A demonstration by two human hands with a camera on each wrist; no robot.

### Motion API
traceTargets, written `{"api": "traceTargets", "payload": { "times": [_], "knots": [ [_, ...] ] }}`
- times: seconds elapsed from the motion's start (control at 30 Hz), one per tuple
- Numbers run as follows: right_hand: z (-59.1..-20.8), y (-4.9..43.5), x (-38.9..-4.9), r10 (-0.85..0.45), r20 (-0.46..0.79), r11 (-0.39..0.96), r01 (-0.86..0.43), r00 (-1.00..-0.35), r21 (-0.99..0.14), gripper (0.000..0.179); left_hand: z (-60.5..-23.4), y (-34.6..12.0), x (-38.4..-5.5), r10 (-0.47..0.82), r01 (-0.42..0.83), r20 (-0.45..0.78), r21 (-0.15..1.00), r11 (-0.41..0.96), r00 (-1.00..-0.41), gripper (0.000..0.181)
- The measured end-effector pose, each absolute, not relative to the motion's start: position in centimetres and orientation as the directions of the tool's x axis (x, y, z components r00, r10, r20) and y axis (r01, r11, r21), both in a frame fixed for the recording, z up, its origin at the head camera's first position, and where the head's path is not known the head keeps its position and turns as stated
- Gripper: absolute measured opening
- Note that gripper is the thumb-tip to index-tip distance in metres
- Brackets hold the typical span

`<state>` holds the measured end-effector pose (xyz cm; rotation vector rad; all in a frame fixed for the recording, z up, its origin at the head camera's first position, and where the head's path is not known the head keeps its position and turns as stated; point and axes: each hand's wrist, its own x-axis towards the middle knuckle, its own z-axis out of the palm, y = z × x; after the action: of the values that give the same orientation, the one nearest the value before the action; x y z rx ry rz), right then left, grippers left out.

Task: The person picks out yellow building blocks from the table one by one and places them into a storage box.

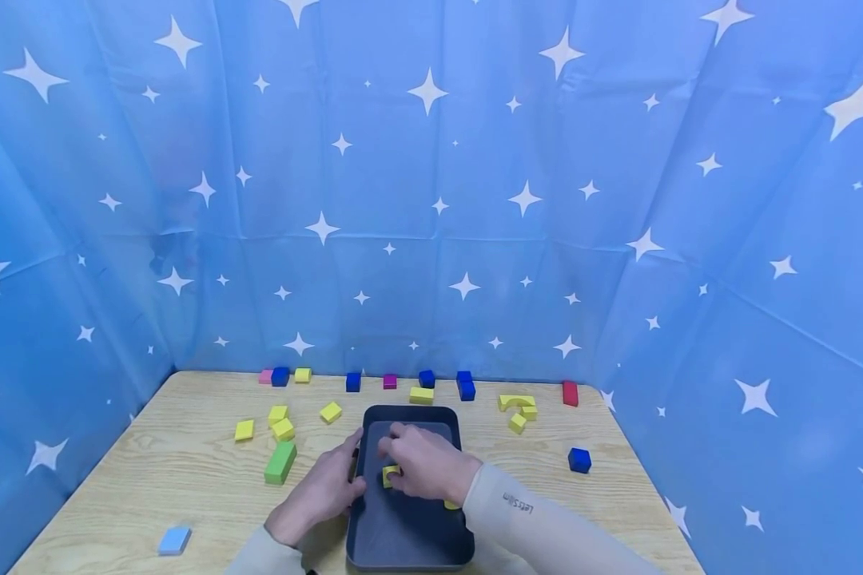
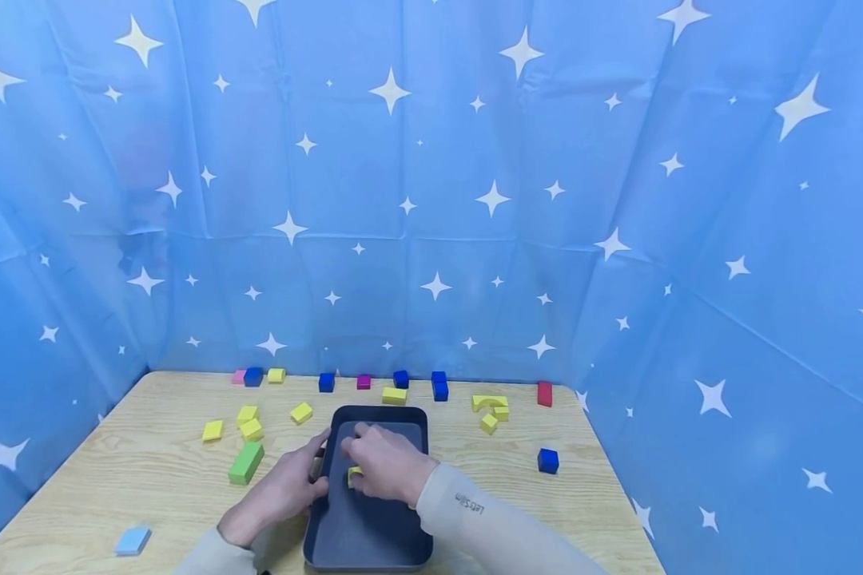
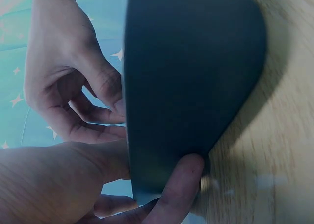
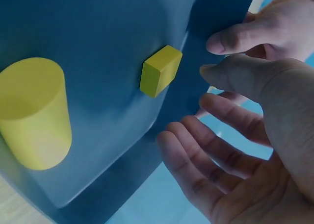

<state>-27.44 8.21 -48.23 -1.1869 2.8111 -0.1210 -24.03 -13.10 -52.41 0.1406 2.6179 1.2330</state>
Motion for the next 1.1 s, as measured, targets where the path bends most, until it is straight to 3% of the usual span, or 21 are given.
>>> {"api": "traceTargets", "payload": {
  "times": [0.37, 0.83, 1.1],
  "knots": [
    [-47.9, 9.4, -27.8, -0.694, 0.040, 0.716, -0.695, -0.719, -0.059, 0.037, -52.5, -13.3, -24.0, 0.200, 0.000, -0.165, 0.771, 0.637, -0.966, 0.087],
    [-47.9, 11.9, -28.8, -0.617, 0.107, 0.770, -0.627, -0.779, -0.122, 0.054, -52.8, -13.3, -24.1, 0.206, 0.017, -0.146, 0.777, 0.629, -0.967, 0.087],
    [-47.8, 13.6, -29.4, -0.568, 0.128, 0.793, -0.583, -0.813, -0.180, 0.054, -52.8, -13.1, -24.0, 0.201, 0.007, -0.155, 0.776, 0.631, -0.967, 0.088]
  ]
}}
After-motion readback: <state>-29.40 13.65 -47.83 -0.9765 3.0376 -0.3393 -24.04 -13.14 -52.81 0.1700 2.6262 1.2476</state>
